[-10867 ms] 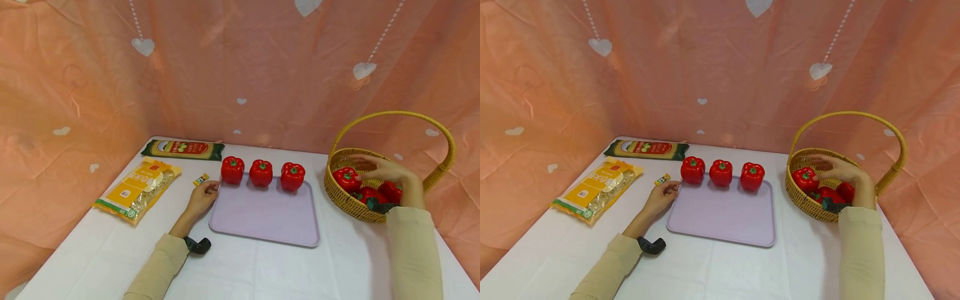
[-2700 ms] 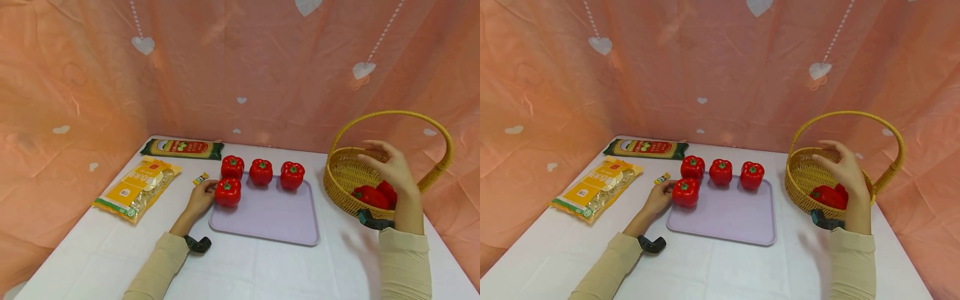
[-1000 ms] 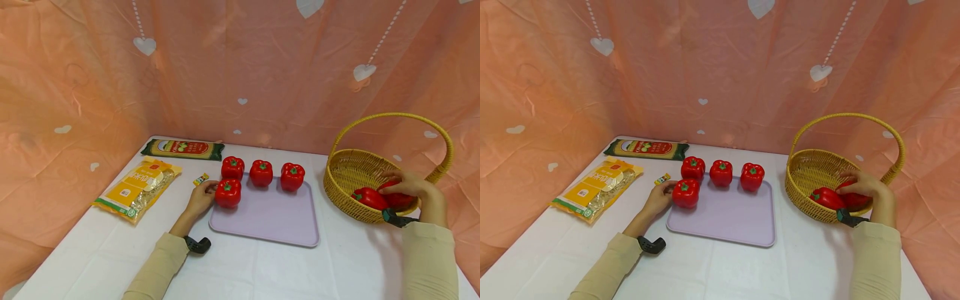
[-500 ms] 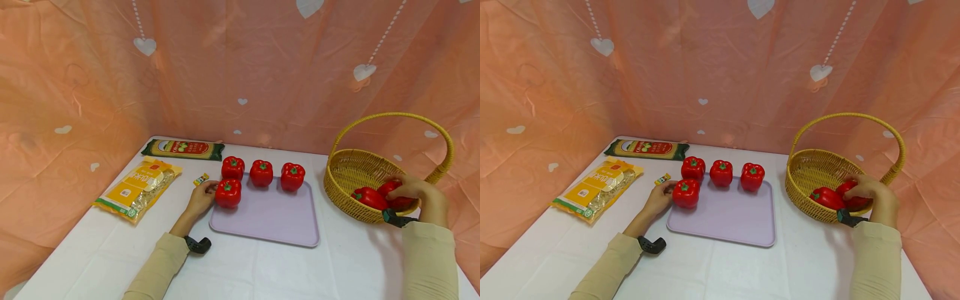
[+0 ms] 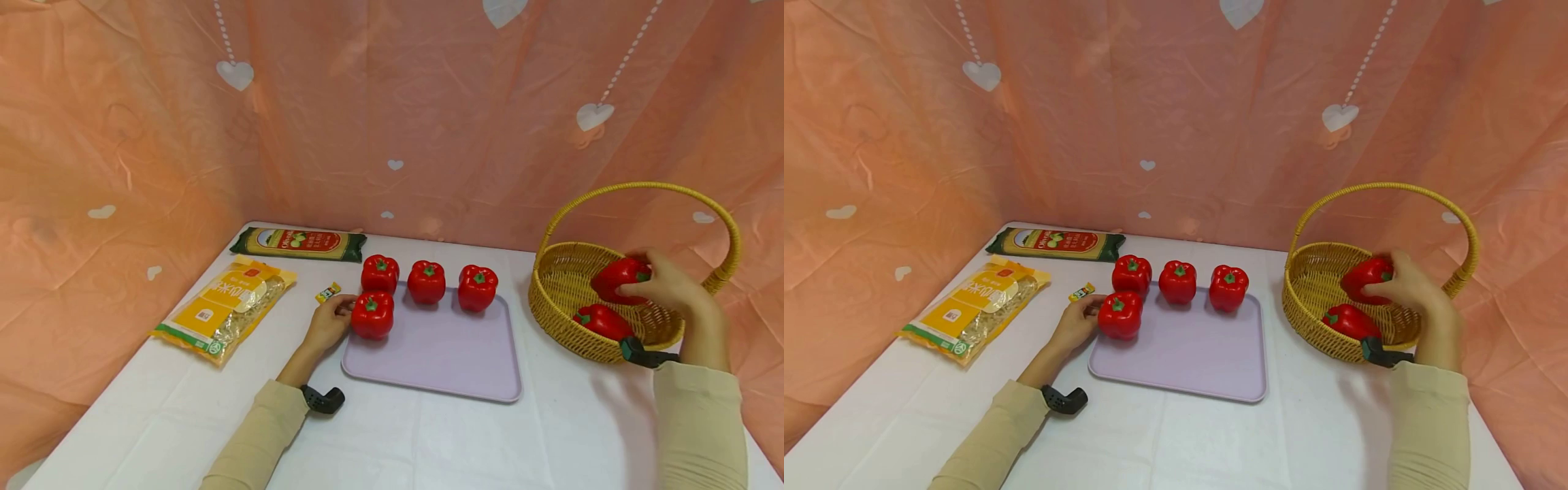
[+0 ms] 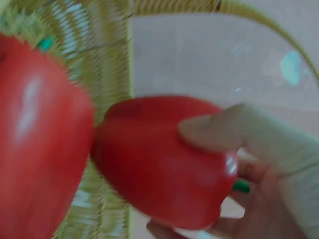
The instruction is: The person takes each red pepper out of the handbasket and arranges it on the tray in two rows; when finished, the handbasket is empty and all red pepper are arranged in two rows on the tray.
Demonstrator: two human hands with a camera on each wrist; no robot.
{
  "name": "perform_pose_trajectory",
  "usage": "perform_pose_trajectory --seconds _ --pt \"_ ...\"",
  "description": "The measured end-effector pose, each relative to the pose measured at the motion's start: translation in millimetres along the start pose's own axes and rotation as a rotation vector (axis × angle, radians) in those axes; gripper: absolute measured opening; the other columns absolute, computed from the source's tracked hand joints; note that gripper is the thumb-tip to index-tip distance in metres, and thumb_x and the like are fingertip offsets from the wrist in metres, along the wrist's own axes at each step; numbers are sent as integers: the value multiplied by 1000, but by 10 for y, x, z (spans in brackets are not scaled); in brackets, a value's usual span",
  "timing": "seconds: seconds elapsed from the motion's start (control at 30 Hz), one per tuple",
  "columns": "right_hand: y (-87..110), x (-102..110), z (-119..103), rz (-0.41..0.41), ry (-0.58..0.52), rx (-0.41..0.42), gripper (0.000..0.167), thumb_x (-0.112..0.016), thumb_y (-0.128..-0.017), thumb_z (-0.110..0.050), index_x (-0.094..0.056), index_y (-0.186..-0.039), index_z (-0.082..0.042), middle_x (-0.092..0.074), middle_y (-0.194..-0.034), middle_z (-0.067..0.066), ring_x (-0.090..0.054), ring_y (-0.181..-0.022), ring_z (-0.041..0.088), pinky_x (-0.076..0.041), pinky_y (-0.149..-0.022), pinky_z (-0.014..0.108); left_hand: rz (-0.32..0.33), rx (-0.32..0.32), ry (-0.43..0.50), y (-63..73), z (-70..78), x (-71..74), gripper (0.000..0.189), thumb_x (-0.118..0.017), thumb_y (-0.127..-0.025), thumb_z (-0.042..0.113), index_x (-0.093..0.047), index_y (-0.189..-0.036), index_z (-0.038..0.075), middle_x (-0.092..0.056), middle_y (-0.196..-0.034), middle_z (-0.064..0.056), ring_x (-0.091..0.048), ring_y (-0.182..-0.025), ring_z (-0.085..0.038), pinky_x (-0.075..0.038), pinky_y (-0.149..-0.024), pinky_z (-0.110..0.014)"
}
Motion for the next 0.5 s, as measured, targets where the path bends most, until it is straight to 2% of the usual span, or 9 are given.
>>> perform_pose_trajectory --seconds 0.1,0.13,0.33,0.5 --pt "2 40 -169 43 -57 47 61 -66 -84 -14 -31 -129 10 -47 -112 23 -42 -81 -9 -40 -65 10 1 4 4 0 -7 -1 35 -51 -81 -6 -60 -115 -5 -62 -100 -17 -54 -85 -23 -45 -72 -27" --pt "7 46 -225 52 -78 56 60 -66 -84 -13 -32 -129 8 -48 -111 18 -42 -81 -10 -40 -66 10 1 4 3 -1 -8 0 35 -51 -81 -6 -60 -115 -5 -62 -100 -17 -53 -85 -23 -45 -72 -27" --pt "30 15 -554 56 -98 98 58 -68 -83 -15 -41 -134 -11 -51 -105 -6 -48 -88 -1 -44 -69 17 0 7 5 2 -5 1 35 -51 -80 -7 -60 -115 -5 -62 -100 -17 -53 -84 -23 -45 -71 -27" --pt "30 -87 -787 45 -111 167 60 -70 -81 -11 -43 -134 -17 -52 -109 -4 -50 -91 2 -47 -68 21 -2 10 2 1 -2 1 35 -53 -81 -6 -59 -116 -5 -61 -101 -17 -53 -85 -23 -45 -72 -27"
Point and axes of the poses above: each hand's wrist, its own y-axis away from the middle knuckle, its own x-axis out of the back of the hand, z = x × y, the point moved 10 cm from there along -y, towards the middle knuckle
